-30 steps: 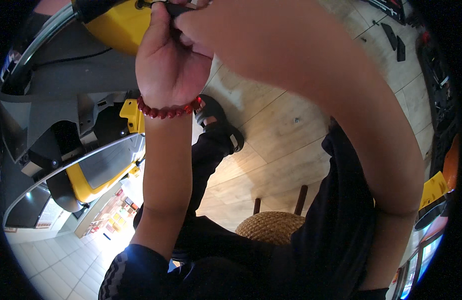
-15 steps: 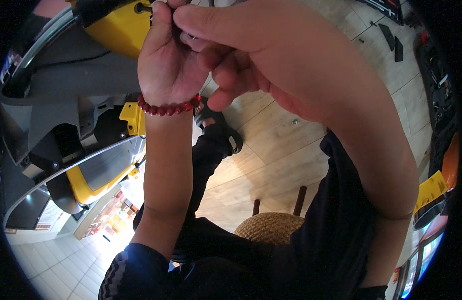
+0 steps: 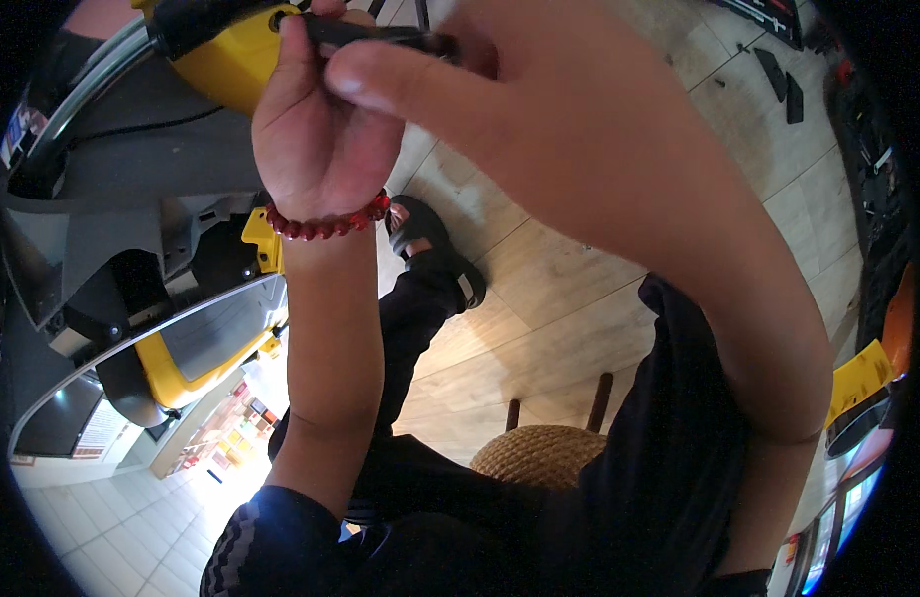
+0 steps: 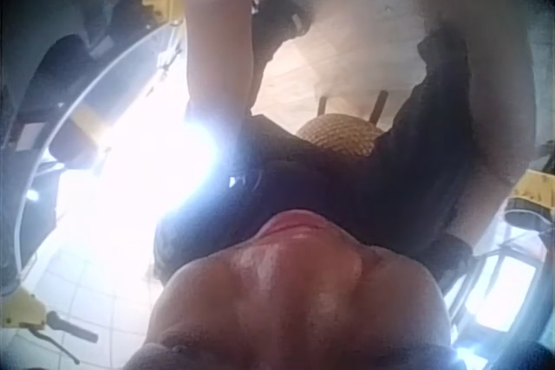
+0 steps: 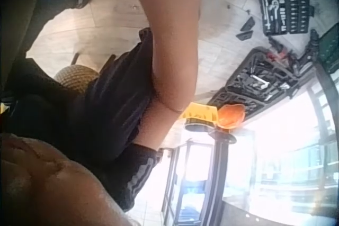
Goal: Repairing electrical wiring and components on a yellow scooter.
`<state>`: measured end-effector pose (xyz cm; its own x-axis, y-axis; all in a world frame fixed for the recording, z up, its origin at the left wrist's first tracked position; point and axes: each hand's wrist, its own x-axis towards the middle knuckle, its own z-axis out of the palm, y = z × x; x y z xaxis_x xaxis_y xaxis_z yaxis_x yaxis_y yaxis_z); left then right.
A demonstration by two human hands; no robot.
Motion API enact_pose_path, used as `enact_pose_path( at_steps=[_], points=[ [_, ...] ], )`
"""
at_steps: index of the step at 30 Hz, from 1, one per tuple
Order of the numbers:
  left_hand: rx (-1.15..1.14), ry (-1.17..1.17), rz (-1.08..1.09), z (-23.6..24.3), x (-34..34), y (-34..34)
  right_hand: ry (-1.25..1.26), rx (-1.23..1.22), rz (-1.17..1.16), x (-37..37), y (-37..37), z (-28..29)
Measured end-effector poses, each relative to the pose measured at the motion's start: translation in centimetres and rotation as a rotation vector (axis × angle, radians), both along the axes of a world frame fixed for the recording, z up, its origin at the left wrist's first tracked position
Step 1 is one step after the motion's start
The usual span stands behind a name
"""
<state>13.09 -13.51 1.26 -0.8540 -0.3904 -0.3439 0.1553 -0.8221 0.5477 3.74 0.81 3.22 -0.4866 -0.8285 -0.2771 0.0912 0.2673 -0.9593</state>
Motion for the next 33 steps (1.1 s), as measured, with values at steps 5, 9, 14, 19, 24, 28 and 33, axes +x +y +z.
enact_pose_path(
  at_steps=[5, 9, 14, 19, 24, 28, 33],
  points=[
    [0.093, 0.096, -0.188, 0.0, 0.0, 0.3, -0.852, 0.072, 0.038, -0.9, -0.3, 1.0],
    [0.165, 0.023, -0.015, 0.3, -0.2, 0.8, -0.729, -0.005, 0.04, -0.8, 0.0, 0.3],
    [0.12, 0.054, 0.053, -0.5, -0.4, 0.3, -0.03, 0.105, 0.002, -0.6, -0.1, 0.8],
    [-0.046, -0.001, -0.136, -0.7, 0.3, -1.8, 0.397, -0.086, 0.427, -3.4, 0.4, 1.8],
    [0.107, -0.038, -0.13, -0.8, -0.3, -0.7, 0.694, -0.006, 0.252, -0.9, -0.4, 0.9],
    [-0.025, -0.236, 0.073, -0.1, -0.7, 0.6, 1.362, -0.117, -0.024, 0.2, -0.6, -1.1],
    [-0.057, -0.157, 0.0, 0.3, 0.1, 0.0, -0.525, 0.088, 0.108, -1.4, 0.3, 0.6]
  ],
)
